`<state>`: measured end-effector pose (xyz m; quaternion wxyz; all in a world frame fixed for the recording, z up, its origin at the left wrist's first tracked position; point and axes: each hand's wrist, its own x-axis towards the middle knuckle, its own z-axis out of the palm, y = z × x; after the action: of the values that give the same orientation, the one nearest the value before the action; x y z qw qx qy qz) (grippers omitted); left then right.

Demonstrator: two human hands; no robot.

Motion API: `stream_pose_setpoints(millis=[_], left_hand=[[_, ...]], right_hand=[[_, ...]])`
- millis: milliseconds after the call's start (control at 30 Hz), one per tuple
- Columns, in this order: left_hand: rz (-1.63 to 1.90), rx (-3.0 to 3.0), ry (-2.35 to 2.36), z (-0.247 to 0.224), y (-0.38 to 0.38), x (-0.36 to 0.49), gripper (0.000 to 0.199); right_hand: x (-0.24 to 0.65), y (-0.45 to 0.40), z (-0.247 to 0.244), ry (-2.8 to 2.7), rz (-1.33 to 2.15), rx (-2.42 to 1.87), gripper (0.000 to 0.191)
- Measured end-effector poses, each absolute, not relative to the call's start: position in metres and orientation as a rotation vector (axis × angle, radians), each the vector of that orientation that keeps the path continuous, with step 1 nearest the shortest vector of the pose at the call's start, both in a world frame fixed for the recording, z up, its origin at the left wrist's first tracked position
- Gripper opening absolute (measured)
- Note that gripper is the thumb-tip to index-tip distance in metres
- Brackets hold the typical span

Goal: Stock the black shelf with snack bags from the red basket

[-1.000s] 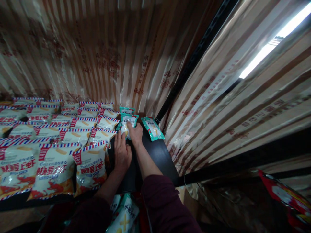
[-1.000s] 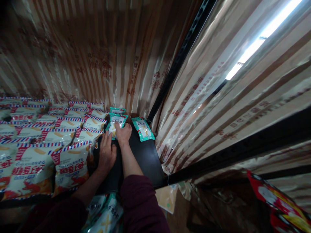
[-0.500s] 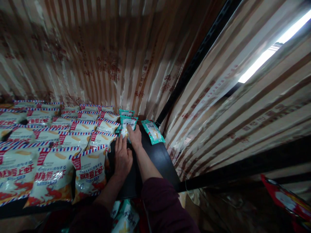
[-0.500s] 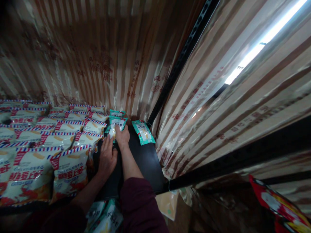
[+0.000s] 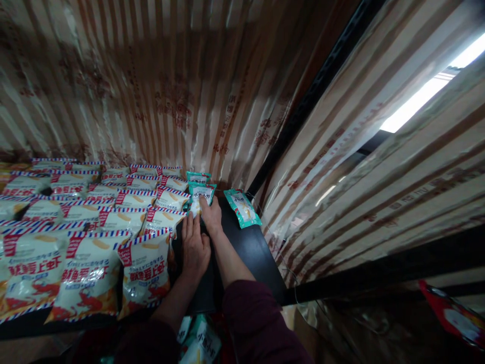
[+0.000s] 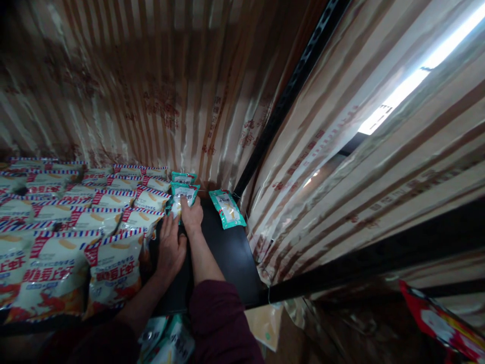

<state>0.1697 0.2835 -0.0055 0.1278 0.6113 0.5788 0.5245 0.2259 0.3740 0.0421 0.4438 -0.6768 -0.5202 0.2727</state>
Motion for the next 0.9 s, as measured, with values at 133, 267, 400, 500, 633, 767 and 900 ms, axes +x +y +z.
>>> stream_pose_setpoints(millis=[133, 267, 400, 500, 633, 767, 900], left_hand=[[1.526, 1.774, 1.7, -0.004, 0.283, 0.169, 0.058], [1.496, 1.765, 1.712, -0.004, 0.283, 0.169, 0.056], [1.531, 1.743, 1.707, -0.002, 0.283, 0.17, 0.057], [1.564, 1.731, 1.709, -0.001, 0.282, 0.171, 0.059], [1.563, 1.752, 1.727, -0.002, 0.282, 0.171, 0.057], [1.569, 1.793, 1.716, -0.006, 0.283, 0.171, 0.055], [1.577, 1.803, 1.729, -0.007, 0.283, 0.171, 0.053]], right_hand=[[0.222, 0.372, 0.044, -1.285, 0.683, -1.71, 0.048], [0.223, 0.371, 0.045, -1.28, 0.68, -1.706, 0.061], [0.224, 0.367, 0.045, -1.317, 0.665, -1.713, 0.067], [0.224, 0.364, 0.046, -1.322, 0.659, -1.737, 0.068], [0.225, 0.363, 0.046, -1.345, 0.655, -1.717, 0.065], [0.229, 0.364, 0.046, -1.401, 0.673, -1.717, 0.056], [0.232, 0.362, 0.046, -1.391, 0.721, -1.66, 0.058]])
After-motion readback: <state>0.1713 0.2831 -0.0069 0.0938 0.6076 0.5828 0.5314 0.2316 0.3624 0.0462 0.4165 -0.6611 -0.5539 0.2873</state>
